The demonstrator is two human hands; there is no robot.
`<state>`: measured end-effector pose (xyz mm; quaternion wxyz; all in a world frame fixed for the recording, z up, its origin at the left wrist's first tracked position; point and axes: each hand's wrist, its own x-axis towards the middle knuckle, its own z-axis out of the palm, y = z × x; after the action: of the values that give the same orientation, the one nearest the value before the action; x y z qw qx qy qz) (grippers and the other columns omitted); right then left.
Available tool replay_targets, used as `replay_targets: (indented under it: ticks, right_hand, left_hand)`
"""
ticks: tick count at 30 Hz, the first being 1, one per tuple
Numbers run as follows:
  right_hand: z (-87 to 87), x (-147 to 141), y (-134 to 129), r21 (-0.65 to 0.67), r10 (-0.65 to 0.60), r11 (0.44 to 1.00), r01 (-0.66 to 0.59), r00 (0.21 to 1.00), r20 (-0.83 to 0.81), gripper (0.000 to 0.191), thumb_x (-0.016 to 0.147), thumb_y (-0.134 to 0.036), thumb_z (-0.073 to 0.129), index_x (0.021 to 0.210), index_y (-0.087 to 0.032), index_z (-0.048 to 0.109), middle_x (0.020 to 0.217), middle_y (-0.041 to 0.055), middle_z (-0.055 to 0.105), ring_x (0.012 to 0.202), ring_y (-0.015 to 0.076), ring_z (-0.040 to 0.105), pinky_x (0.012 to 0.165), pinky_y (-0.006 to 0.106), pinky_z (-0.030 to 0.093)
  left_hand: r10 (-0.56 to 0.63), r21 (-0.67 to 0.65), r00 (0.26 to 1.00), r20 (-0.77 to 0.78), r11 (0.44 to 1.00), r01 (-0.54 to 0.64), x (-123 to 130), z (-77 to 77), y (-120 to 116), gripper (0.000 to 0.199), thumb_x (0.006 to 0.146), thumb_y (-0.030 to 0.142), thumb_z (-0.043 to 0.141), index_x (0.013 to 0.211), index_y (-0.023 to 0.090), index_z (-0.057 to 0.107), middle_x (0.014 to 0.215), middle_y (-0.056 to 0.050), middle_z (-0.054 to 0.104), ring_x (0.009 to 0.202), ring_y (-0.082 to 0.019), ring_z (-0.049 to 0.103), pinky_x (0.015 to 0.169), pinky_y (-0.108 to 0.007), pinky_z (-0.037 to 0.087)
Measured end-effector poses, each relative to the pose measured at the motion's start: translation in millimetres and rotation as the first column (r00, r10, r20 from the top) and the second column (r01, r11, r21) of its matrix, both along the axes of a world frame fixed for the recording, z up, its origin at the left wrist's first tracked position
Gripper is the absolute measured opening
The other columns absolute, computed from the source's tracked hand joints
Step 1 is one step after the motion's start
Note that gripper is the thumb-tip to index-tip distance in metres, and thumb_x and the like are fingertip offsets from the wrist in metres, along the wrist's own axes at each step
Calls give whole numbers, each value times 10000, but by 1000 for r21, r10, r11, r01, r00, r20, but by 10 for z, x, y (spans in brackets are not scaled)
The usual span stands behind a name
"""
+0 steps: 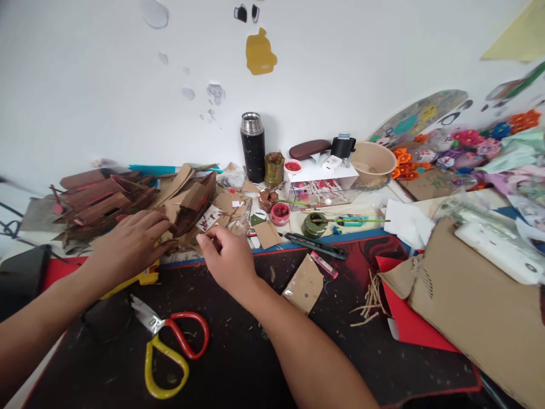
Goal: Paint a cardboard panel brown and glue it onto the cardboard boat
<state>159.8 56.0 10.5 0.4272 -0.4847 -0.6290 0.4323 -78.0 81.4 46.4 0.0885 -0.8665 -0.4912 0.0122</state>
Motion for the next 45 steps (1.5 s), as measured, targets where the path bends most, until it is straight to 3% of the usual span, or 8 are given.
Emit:
replay_targets:
  ticks: [12, 21, 27, 33, 39, 45]
  right_hand:
    - [20, -6, -20, 14, 11, 1000, -11, 999, 53, 246, 1022, -409, 600, 907, -226, 717, 684, -25, 647, 633, 154, 575, 612, 282, 372]
    - [45, -11, -33, 39, 19, 999, -23, 995, 96, 224, 1030, -385, 609, 931, -223, 728, 722, -12, 693, 652, 159, 601, 632, 286, 367]
    - [55, -12, -40, 33, 27, 999, -33, 988, 150, 215, 1032, -396, 615, 977, -231, 742, 745, -12, 718, 676, 167, 629, 657, 295, 385]
    - [40, -14, -50, 50, 31, 998, -40, 986, 166, 219, 1035, -403, 608, 989, -239, 745, 752, -9, 728, 689, 175, 647, 667, 298, 393]
    - [44, -14, -52, 72, 26, 997, -39, 985, 168, 218, 1037, -394, 601, 987, -234, 741, 778, 8, 748, 712, 186, 667, 679, 299, 397]
    - [52, -19, -55, 108, 39, 992, -59, 983, 180, 225, 1046, -397, 588, 992, -226, 724, 800, 22, 759, 733, 194, 687, 694, 301, 406]
  left_hand:
    - [-11, -9, 999, -40, 1000, 10, 78, -40, 13, 209, 947, 256, 503, 1038, 203, 683, 1053, -181, 692, 1062, -394, 626, 919, -517, 494]
    - [9, 0, 998, -60, 1000, -9, 125, -14, 41, 174, 987, 298, 500, 970, 195, 640, 1014, -192, 698, 1030, -390, 644, 913, -504, 492]
    - [59, -55, 998, 26, 997, -57, 29, 4, 124, 204, 957, 350, 538, 1025, 175, 619, 1112, -213, 720, 1082, -395, 655, 913, -489, 494]
    - [111, -63, 987, 120, 993, -104, 74, 50, 175, 252, 957, 400, 532, 1043, 184, 626, 1071, -188, 743, 1079, -387, 669, 919, -478, 494]
    - [55, -17, 994, 92, 998, -54, 235, -51, 143, 239, 984, 397, 515, 1001, 203, 654, 1013, -168, 738, 1043, -375, 676, 912, -475, 495]
    - [34, -33, 994, 100, 999, -31, 230, -118, 110, 234, 966, 380, 533, 999, 200, 678, 1049, -179, 735, 1049, -380, 672, 931, -478, 495]
